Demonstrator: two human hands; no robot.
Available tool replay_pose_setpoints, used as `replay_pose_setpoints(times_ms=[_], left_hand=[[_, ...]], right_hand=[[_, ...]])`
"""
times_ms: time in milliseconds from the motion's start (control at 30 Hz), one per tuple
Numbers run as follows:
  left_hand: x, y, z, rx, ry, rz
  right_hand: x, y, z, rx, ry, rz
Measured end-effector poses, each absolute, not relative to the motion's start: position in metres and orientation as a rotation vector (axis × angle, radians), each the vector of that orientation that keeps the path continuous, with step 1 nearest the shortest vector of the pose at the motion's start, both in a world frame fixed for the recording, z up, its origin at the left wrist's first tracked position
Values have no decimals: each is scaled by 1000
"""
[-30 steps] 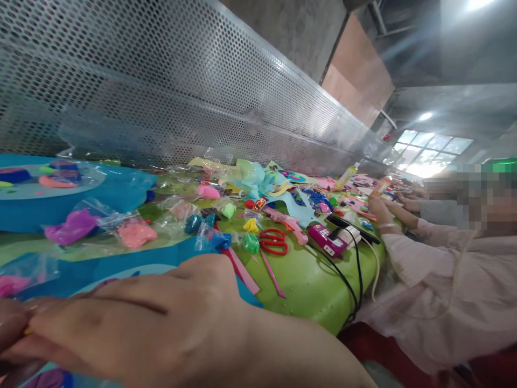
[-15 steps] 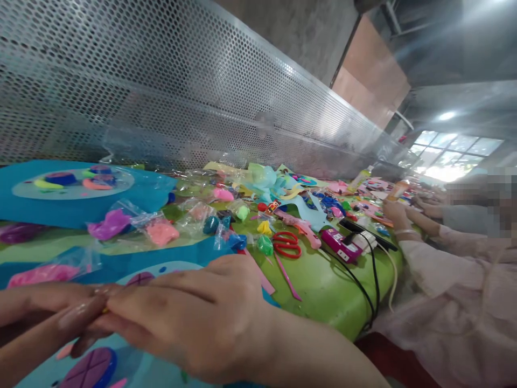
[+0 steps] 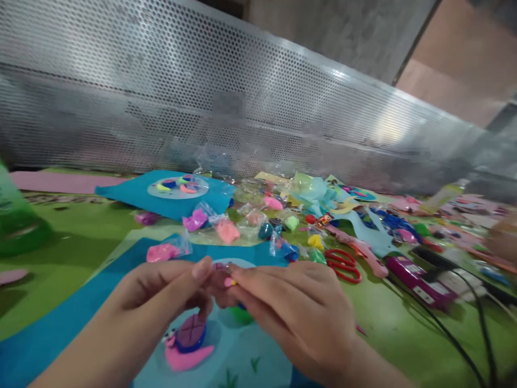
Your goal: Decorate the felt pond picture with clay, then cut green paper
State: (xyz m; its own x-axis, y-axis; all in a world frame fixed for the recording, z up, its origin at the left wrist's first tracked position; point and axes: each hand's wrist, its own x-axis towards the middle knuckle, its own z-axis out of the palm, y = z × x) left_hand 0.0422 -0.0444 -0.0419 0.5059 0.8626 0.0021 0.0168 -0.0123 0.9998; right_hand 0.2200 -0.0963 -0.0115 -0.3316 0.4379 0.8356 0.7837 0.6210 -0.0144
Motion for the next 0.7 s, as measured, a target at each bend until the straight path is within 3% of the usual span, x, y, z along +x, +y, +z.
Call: replay_pose_setpoints(times_ms=[700], left_hand=[[48,-58,-13,1532,862,853]], right_hand=[[221,-97,-7,-913,-1973,-559]])
